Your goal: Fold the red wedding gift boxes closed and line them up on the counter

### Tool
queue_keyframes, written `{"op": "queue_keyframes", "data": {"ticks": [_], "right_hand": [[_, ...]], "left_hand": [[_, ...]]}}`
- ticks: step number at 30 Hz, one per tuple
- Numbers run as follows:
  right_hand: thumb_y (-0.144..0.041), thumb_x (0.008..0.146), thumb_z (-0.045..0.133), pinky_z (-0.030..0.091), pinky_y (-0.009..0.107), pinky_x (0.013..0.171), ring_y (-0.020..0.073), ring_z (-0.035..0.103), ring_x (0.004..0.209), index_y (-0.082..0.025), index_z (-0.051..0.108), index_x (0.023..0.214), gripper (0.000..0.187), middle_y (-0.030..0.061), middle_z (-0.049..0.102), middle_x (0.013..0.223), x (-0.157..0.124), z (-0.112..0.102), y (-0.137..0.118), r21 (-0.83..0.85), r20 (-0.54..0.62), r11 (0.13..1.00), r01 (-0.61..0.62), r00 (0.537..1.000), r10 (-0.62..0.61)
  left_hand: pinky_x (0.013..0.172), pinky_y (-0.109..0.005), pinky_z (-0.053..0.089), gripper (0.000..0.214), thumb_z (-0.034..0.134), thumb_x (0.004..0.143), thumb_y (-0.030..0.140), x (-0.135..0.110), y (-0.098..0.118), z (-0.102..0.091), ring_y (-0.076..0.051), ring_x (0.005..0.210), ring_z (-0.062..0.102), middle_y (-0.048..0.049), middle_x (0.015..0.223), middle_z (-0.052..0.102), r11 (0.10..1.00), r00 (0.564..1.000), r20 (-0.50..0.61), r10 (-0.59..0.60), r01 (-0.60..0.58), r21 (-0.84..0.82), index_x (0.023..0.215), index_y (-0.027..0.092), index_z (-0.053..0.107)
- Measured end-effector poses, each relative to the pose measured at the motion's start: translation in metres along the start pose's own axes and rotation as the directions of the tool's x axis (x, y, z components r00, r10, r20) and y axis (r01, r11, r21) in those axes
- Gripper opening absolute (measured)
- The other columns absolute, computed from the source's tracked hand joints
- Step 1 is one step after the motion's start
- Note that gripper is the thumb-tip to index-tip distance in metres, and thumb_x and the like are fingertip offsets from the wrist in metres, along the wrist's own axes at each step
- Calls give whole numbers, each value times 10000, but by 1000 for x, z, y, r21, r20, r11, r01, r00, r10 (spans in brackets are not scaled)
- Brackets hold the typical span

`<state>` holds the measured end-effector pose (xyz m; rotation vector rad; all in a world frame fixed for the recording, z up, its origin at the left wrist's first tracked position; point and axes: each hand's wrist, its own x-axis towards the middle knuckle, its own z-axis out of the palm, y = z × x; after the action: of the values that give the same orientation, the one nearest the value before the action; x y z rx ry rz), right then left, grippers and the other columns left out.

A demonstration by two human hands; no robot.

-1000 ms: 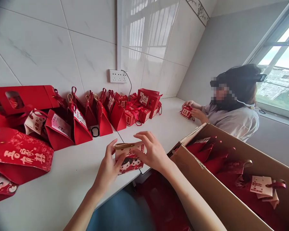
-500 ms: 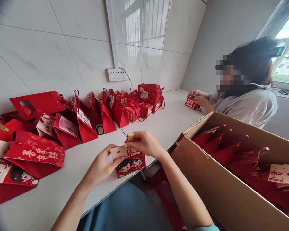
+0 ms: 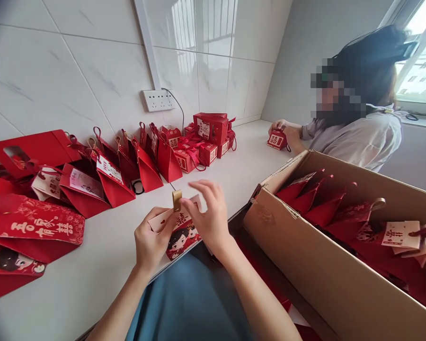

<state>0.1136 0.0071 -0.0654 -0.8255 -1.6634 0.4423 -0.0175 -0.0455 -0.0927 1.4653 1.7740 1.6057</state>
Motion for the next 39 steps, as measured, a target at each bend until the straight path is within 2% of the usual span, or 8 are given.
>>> {"op": "queue_keyframes", "data": {"ticks": [3,7,10,14,18,22,27,39], "right_hand": [[-393,861,600,506,445,925,262,588,1089,-224,558,1174,358,124,615,1116,-25,-9,-5,-66,-45,998,-16,999,13],[-448,819,638,532,410,911,260,607,1110,-196,444,1285,564,135,601,1220,-48,-18,-5,108,257,985,-134,961,103],[-416,869,572,561,324,744,202,672,874,-208,536,1053,280,70,685,995,-45,-27,4,224,269,906,-358,917,296],[-469,825,613,467,233,519,128,565,570,-188,559,776,290,4,621,681,-26,-41,7,279,338,816,-507,847,411],[-445,793,642,405,204,466,95,480,510,-177,564,710,291,-19,558,606,-13,-44,-8,252,379,856,-453,859,343],[-392,838,594,396,194,421,91,484,476,-195,560,861,201,-27,577,632,-16,-40,-17,205,400,893,-401,867,297],[-223,838,608,559,287,679,179,662,830,-229,542,1009,183,65,651,967,-29,-37,-18,-104,92,993,57,995,-47],[-121,871,536,588,350,811,213,639,934,-232,585,956,148,72,656,891,-29,-38,-21,-272,66,871,409,911,-407]], "left_hand": [[693,-239,521,191,548,877,359,-14,2,18,-156,797,646,-35,876,650,996,985,-156,77,-69,60,914,178,595],[870,-340,538,459,504,868,232,-45,4,30,-229,1111,568,-138,1210,531,937,946,77,316,-324,133,1318,166,449],[958,-369,500,517,498,864,210,-55,7,18,-245,1193,499,-152,1290,450,863,864,219,454,-487,132,1371,170,408],[942,-357,487,329,541,863,219,-30,20,-8,-231,1137,520,-116,1177,528,836,850,-30,525,-509,202,1189,173,540],[825,-299,516,268,586,856,380,3,40,-18,-190,941,619,-53,1018,650,975,961,171,219,-223,0,1033,181,614],[515,-184,437,324,586,848,471,12,49,-15,-110,578,562,16,647,610,980,917,400,-8,87,-178,738,169,632],[452,-158,381,337,579,853,471,5,50,-6,-84,488,492,35,557,563,991,961,276,5,32,-128,716,170,641],[480,-108,461,242,579,876,393,-1,41,2,-75,493,624,54,626,663,950,944,102,313,-312,-23,720,219,641]]}}
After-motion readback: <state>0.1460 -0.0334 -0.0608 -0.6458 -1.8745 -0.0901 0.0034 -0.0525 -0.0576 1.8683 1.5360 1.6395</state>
